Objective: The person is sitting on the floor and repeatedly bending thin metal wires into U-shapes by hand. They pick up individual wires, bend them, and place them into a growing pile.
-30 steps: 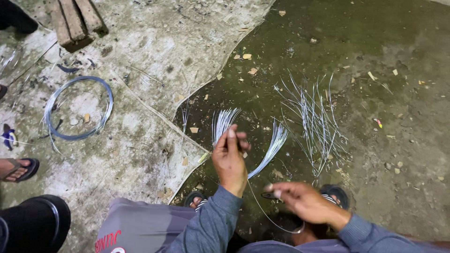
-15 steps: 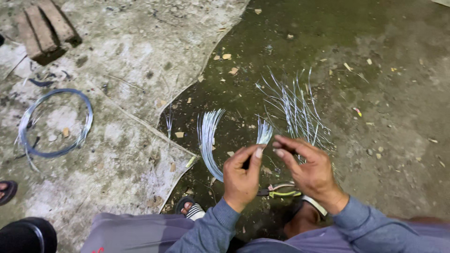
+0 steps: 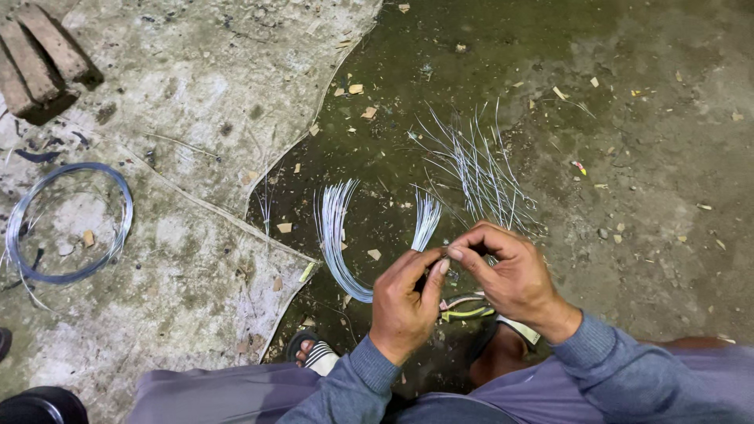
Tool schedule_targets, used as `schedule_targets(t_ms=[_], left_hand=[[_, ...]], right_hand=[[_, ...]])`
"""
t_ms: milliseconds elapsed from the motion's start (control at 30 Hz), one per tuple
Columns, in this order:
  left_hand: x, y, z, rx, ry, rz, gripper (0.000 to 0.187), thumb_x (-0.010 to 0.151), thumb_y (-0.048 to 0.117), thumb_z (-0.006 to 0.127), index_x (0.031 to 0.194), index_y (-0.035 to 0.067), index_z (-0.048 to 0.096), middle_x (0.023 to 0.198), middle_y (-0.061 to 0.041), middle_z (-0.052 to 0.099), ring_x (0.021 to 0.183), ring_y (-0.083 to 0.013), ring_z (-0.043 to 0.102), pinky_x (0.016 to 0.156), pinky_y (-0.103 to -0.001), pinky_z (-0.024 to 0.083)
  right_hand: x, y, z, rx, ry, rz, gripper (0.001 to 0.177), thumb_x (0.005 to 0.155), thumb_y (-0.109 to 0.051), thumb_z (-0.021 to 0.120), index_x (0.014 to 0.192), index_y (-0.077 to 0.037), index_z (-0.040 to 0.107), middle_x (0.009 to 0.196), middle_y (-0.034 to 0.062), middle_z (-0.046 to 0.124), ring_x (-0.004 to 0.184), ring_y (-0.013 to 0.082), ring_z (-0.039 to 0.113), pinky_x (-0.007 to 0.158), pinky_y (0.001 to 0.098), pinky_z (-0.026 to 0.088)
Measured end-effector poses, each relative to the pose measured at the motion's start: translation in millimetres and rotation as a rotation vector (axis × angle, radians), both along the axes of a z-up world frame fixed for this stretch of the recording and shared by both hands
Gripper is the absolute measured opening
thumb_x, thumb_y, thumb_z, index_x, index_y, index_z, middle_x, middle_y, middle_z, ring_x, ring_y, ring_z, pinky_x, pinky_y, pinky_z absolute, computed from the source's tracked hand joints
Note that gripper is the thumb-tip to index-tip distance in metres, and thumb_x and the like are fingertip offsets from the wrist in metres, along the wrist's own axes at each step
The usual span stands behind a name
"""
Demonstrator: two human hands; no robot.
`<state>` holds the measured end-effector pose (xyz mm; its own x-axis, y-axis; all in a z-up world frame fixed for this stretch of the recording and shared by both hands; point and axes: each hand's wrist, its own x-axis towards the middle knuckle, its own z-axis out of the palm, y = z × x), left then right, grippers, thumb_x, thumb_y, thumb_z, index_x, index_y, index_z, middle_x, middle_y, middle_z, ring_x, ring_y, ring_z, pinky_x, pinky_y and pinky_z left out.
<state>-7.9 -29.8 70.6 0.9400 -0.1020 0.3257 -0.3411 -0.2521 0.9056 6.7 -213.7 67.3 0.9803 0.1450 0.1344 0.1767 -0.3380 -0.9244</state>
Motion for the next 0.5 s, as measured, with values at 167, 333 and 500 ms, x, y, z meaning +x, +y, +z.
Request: schedule_targets(t_ms=[167, 333, 500], left_hand=[[-2, 2, 5, 0.057, -0.01, 0.012, 0.01, 0.094, 0.004, 0.07, 0.102, -0.001, 0.072, 0.083, -0.014, 0.07, 0.07, -0.0263, 0.07, 0.061, -0.036, 0.053], [-3, 5, 2, 0.01, 0.009, -0.014, 0.011, 0.093, 0.005, 0.069, 0.1, -0.002, 0.072, 0.078, -0.013, 0.068, 0.065, -0.0241, 0.068, 0.059, -0.034, 0.051], [-7, -3, 0, -0.16, 0.197, 0.024, 0.014, 0.097, 0.009, 0.068, 0.101, -0.003, 0.074, 0.073, -0.009, 0.067, 0.06, -0.0145, 0.061, 0.056, -0.03, 0.048]], right_hand=[[-1, 3, 6, -0.114, -0.159, 0.014, 0.006, 0.091, -0.006, 0.073, 0.095, -0.001, 0.072, 0.088, 0.0047, 0.072, 0.08, 0.0113, 0.07, 0.071, 0.0263, 0.056], [-5, 7, 1, -0.068, -0.09, -0.045, 0.011, 0.089, -0.004, 0.076, 0.1, -0.002, 0.075, 0.09, 0.0062, 0.075, 0.079, 0.0137, 0.071, 0.069, 0.0273, 0.056], [-17, 19, -4, 0.1, -0.125, -0.226, 0.029, 0.087, -0.002, 0.077, 0.115, -0.002, 0.071, 0.099, 0.0085, 0.077, 0.088, 0.0143, 0.073, 0.078, 0.0248, 0.059]])
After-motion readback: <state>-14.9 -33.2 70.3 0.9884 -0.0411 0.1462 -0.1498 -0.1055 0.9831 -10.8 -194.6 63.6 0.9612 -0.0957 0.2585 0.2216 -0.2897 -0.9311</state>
